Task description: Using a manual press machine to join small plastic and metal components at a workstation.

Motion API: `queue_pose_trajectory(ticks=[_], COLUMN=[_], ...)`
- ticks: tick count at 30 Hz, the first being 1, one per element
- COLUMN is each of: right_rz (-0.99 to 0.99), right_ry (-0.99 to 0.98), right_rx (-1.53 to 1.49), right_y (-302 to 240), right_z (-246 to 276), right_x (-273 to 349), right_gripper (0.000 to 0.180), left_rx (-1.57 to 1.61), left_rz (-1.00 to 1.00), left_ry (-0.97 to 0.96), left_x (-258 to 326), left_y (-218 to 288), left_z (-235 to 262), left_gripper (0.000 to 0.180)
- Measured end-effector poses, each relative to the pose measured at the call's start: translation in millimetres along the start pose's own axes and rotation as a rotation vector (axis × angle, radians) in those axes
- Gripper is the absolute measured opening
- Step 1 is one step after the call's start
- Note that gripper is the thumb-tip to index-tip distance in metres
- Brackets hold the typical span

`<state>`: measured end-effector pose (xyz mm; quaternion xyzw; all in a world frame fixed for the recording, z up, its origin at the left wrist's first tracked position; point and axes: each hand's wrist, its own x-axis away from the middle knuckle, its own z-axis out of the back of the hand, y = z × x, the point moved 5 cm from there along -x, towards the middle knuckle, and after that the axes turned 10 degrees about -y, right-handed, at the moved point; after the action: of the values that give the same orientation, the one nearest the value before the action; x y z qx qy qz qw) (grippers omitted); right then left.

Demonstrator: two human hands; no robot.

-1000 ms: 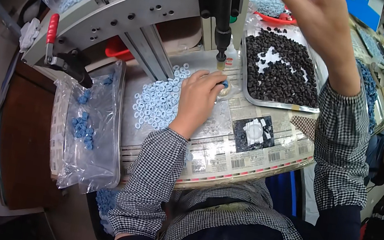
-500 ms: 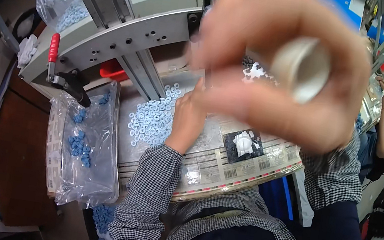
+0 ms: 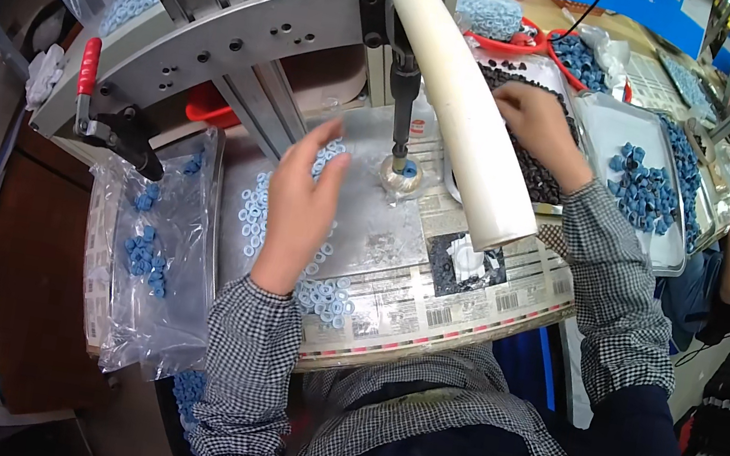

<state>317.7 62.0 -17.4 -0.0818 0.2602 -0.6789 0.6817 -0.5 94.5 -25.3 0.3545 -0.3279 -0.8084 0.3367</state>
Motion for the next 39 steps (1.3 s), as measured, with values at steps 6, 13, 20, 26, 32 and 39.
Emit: queue_pose_trajectory(ticks=[6, 13, 20, 26, 32, 39], right_rz=[0.104, 0.09, 0.102, -0.084, -0.04, -0.091], right_ry=[-0.03, -0.134, 0.01, -0.038, -0.069, -0.093], right_rx=[0.203, 0.331, -0.115, -0.475, -0.371, -0.512], right_y=[43, 43, 10, -17, -58, -77], right_z=[-67, -70, -14, -11, -12, -27], right_x=[-13, -29, 18, 79, 114, 124], right_gripper=[0.013, 0.01, 0.019, 0.02, 0.023, 0.027], left_rx=[-0.019, -0.226, -0.426, -0.533, -0.275, -0.456], left_rz=[0.119, 0.219, 0.064, -0.003, 0.094, -0.001], left_ry=[0.076, 0.055, -0.133, -0.208, -0.096, -0.176], left_x=[25, 51, 46, 52, 56, 62], left_y=[-2, -26, -28, -24, -28, -15], left_z=[46, 41, 12, 2, 5, -2], left_gripper=[0.032, 0.017, 0.011, 0.009, 0.009, 0.01])
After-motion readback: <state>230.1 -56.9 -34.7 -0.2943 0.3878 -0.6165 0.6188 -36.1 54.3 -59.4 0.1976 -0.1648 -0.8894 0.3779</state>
